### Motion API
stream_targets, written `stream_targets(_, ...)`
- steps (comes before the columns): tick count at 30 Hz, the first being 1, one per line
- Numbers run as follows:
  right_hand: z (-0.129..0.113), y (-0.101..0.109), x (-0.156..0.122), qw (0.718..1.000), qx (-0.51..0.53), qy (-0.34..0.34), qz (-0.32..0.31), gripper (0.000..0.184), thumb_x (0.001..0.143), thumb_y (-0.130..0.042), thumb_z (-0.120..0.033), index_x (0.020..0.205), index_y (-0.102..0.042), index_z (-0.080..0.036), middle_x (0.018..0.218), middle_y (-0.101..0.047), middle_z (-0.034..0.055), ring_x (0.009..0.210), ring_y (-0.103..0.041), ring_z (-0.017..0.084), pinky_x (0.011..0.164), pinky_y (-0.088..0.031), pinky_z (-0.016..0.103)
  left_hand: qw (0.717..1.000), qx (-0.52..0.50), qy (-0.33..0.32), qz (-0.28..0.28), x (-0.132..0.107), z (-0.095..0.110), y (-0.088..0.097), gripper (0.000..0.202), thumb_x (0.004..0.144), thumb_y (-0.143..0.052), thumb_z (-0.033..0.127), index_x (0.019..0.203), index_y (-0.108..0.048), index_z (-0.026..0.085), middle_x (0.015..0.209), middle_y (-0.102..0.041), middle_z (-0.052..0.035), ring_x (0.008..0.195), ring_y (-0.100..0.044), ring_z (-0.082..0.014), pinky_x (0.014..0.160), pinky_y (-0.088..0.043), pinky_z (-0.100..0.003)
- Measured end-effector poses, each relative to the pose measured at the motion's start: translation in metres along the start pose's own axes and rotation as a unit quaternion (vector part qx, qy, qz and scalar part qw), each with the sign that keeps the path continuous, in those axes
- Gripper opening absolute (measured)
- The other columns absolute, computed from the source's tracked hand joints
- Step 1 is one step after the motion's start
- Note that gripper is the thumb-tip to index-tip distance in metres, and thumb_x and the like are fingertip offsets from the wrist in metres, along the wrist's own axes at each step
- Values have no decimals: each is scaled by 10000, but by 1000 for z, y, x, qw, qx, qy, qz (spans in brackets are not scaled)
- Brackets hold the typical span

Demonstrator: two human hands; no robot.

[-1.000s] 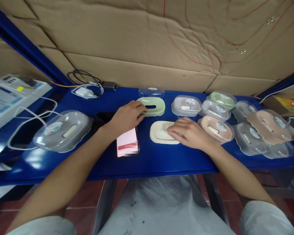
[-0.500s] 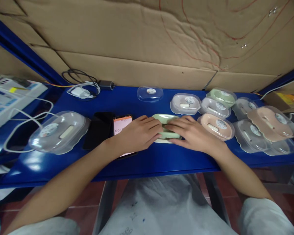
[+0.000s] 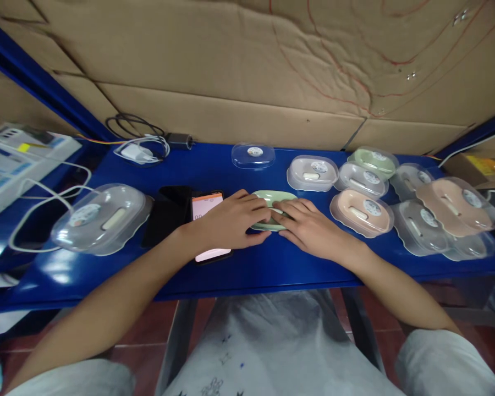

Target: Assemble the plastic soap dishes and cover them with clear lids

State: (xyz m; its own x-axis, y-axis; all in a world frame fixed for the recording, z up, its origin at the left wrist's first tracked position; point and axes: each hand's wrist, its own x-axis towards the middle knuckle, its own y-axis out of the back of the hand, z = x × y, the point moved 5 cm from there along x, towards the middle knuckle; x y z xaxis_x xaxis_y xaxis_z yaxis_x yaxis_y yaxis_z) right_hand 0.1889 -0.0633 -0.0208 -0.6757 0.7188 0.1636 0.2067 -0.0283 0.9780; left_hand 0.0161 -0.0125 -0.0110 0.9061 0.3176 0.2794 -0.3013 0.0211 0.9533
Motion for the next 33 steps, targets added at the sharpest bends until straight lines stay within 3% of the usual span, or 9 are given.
stream_targets(4,-1,2,0,1000,-15,3,7,495,1100,-532,-288,1575,-544,-149,1516,-624,197,1423,-559,340,1190,-469,567,994,-37,91,51,-3,-33,8,408,1133,-448,473,1321,-659,180,1425,-682,-142,1322,-644,-289,1097,-479,-434)
stream_targets(7,-2,1,0,1000,-26,1,5,486,1109,-509,-283,1575,-542,-148,1522,-627,184,1420,-565,331,1189,-471,549,979,-10,200,37,-9,-71,4,564,1145,-379,482,1601,-468,162,1718,-424,-186,1586,-415,-350,1244,-375,-544)
stream_targets(9,-3,1,0,1000,-28,0,2,489,1107,-512,-279,1576,-538,-145,1524,-627,184,1421,-566,329,1189,-470,546,967,-4,255,4,-12,-91,-2,627,1147,-345,476,1682,-344,149,1769,-326,-193,1639,-322,-366,1279,-316,-591)
stream_targets(12,-3,0,0,999,-33,1,1,495,1102,-521,-277,1574,-536,-129,1524,-627,190,1421,-567,333,1187,-470,540,961,6,277,-23,-12,-103,-7,635,1139,-357,438,1696,-317,135,1731,-398,-201,1604,-378,-369,1277,-309,-595)
stream_targets(17,-2,1,1,999,-36,3,-3,496,1106,-520,-294,1575,-537,-136,1533,-624,187,1426,-567,338,1187,-471,547,961,73,268,-4,-7,-93,1,602,1077,-529,426,1608,-481,146,1469,-610,-227,1391,-558,-409,1186,-390,-613)
stream_targets(23,-1,2,1,1000,-13,4,-12,480,1114,-498,-289,1572,-545,-154,1523,-634,181,1421,-586,343,1190,-488,567,943,30,331,-4,-19,-102,-3,527,1045,-617,382,1542,-551,219,1649,-471,-210,1478,-519,-425,1165,-451,-622)
stream_targets(26,3,8,-1,1000,25,-12,7,642,1091,-546,-262,1700,-349,-228,1648,-514,183,1511,-519,347,1208,-489,597,940,-40,335,50,-22,-103,5,466,1089,-542,418,1514,-569,231,1575,-593,-156,1402,-615,-356,1142,-507,-556)
stream_targets(29,11,21,-4,996,16,-38,76,942,1039,-637,-239,1767,-42,-302,1792,-254,181,1643,-315,388,1264,-415,663,949,-114,274,108,-18,-84,19,468,1104,-516,495,1474,-599,222,1469,-685,-121,1308,-688,-298,1143,-531,-490)
stream_targets(33,22,30,-7,992,-29,-63,108,1069,1018,-681,-252,1754,90,-339,1831,-127,151,1689,-155,406,1325,-260,721,982,-121,112,87,-8,-39,24,458,1135,-469,469,1501,-589,221,1552,-631,-122,1443,-606,-268,1225,-489,-447)
